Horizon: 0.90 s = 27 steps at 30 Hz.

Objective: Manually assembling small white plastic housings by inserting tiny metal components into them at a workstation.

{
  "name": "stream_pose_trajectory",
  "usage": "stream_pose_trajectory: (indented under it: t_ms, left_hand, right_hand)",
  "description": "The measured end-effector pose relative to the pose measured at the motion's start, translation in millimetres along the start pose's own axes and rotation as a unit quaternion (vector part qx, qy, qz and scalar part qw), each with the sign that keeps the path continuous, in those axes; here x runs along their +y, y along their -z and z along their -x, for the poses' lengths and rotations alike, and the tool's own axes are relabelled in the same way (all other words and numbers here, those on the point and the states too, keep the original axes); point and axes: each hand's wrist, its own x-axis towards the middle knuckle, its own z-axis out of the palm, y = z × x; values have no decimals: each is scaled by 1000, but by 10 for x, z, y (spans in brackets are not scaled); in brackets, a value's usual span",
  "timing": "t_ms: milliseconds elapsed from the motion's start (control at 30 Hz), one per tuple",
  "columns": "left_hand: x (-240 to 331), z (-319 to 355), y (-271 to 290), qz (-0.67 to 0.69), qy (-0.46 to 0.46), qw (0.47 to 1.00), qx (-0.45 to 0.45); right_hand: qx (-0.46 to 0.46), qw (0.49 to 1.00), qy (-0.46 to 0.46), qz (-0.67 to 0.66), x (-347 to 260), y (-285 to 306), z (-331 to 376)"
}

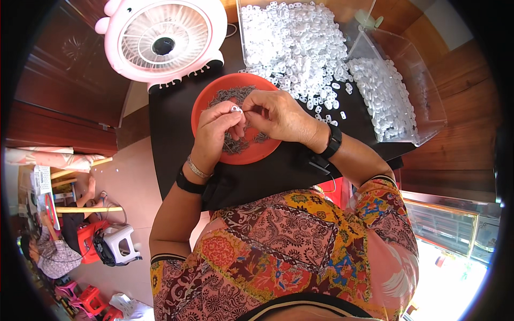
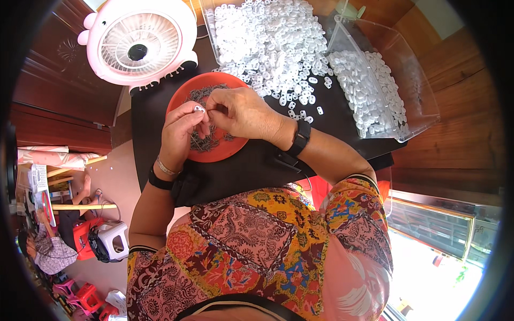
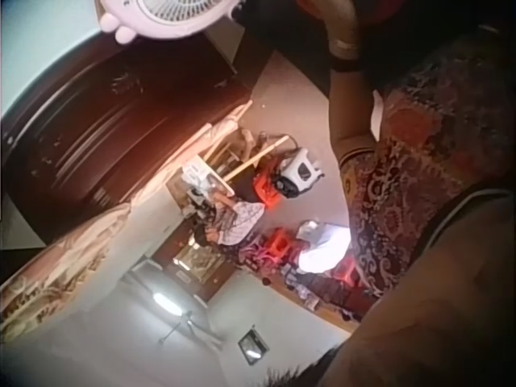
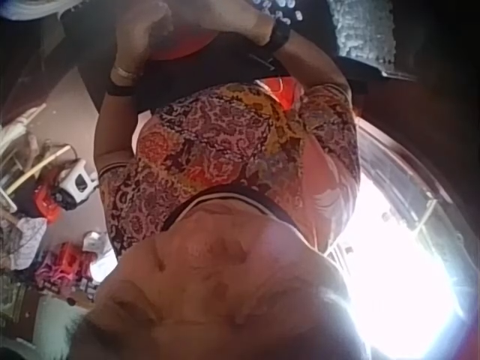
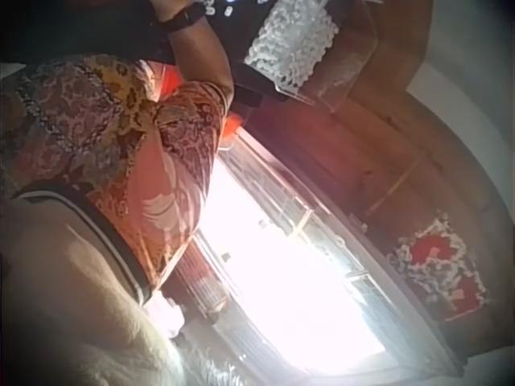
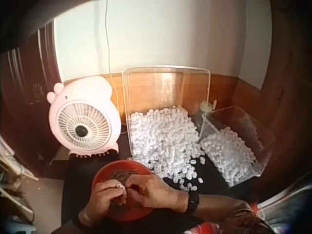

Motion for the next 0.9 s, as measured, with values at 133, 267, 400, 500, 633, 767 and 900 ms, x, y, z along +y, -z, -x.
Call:
stream_pose_trajectory:
  t_ms: [133, 267, 400, 500, 633, 767, 900]
  left_hand:
    - [-11, 5, -22, 0, -5, 1000, -7]
    - [3, 8, -13, 29, 3, 1000, -4]
    - [30, 6, -20, 60, 15, 998, 0]
    - [39, 9, -19, 74, 22, 997, 3]
    - [18, 9, -15, 71, 23, 997, -1]
    - [26, 11, -33, 71, 22, 997, 2]
    - [9, 10, -39, 49, 12, 999, -14]
  right_hand:
    - [-18, 996, -50, -70, -4, 8, -1]
    - [-35, 992, -56, -108, -3, 29, -16]
    - [-36, 991, -38, -124, 44, 15, -13]
    - [-48, 989, -53, -127, 10, 34, -20]
    - [-47, 990, -45, -126, 21, 34, -14]
    - [-49, 985, -63, -155, 19, 26, -14]
    - [-37, 984, -72, -161, 72, -10, -5]
